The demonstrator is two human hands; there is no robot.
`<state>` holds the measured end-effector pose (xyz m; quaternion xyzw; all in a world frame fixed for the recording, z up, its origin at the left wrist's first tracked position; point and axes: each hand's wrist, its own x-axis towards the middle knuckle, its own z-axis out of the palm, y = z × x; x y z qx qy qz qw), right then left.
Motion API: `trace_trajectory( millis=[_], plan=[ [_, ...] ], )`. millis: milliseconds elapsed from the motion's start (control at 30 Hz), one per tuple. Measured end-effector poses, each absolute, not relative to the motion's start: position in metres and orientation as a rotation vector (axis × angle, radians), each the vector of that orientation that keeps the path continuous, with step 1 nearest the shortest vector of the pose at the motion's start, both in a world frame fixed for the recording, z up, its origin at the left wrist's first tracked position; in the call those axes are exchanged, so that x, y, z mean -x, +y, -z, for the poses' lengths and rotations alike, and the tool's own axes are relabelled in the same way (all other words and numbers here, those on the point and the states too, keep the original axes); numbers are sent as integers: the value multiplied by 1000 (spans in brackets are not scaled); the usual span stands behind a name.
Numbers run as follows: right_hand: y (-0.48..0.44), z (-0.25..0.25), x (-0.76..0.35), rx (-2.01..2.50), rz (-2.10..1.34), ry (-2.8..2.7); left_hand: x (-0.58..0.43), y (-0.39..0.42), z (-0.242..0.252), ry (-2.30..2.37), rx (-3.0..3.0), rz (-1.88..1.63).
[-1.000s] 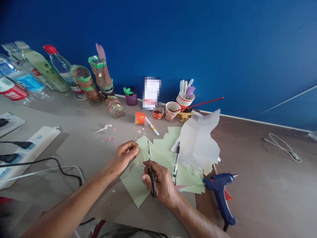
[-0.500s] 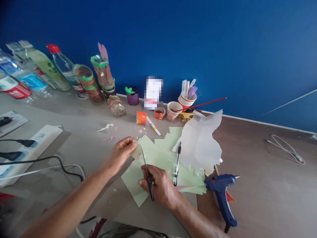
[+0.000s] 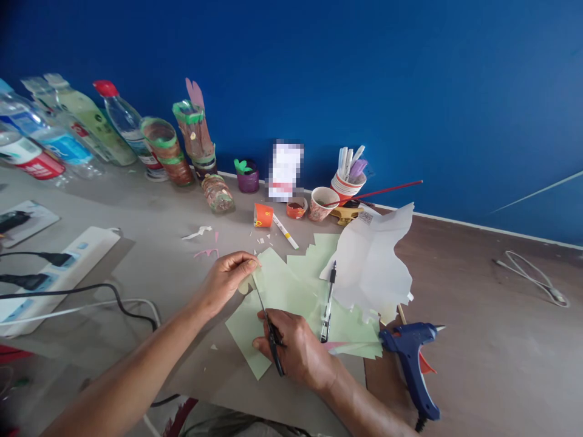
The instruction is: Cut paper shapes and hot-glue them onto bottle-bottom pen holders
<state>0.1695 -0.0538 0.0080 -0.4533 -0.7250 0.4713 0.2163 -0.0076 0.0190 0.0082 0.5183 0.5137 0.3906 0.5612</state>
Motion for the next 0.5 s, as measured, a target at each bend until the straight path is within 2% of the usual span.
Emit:
trace_trajectory(
  millis=[500],
  plan=[
    [-56,-2,-171,1251,-1282,-2011,7,19,-11,1226,-1269,-917]
  ],
)
